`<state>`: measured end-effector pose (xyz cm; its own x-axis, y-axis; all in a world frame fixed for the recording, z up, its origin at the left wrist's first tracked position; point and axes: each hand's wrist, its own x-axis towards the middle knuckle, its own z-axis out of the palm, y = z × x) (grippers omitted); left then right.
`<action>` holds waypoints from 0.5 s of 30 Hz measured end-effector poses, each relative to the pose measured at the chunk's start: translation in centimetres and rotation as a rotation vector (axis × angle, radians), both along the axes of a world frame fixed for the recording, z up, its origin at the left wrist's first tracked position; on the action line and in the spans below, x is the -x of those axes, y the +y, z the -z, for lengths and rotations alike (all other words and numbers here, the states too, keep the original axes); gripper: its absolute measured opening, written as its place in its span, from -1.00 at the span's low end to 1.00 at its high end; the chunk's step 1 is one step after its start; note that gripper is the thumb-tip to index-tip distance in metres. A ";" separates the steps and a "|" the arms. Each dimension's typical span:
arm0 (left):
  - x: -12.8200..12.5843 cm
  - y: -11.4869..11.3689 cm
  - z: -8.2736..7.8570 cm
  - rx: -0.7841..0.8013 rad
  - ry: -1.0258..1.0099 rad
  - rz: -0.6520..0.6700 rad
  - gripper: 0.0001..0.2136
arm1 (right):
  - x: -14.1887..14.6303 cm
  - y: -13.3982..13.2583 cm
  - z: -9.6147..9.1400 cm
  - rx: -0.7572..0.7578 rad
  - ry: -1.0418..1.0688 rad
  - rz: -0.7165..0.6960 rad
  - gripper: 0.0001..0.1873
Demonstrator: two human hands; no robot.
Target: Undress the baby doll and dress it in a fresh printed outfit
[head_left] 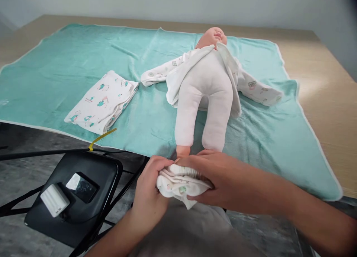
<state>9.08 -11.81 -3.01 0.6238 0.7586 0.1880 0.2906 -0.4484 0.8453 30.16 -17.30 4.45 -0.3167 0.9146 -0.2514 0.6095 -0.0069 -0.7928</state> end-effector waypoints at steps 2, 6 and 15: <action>-0.3 0.5 -0.2 -0.023 0.043 0.049 -0.64 | -1.1 -0.7 0.3 0.008 0.096 0.109 -0.49; -0.5 0.8 -0.8 0.184 0.105 0.155 -0.58 | -4.1 -3.6 1.3 -0.142 0.109 0.242 -0.39; -1.7 1.9 -2.6 0.555 -0.073 0.086 -0.70 | -2.7 -7.8 5.3 -0.246 -0.114 0.412 -0.28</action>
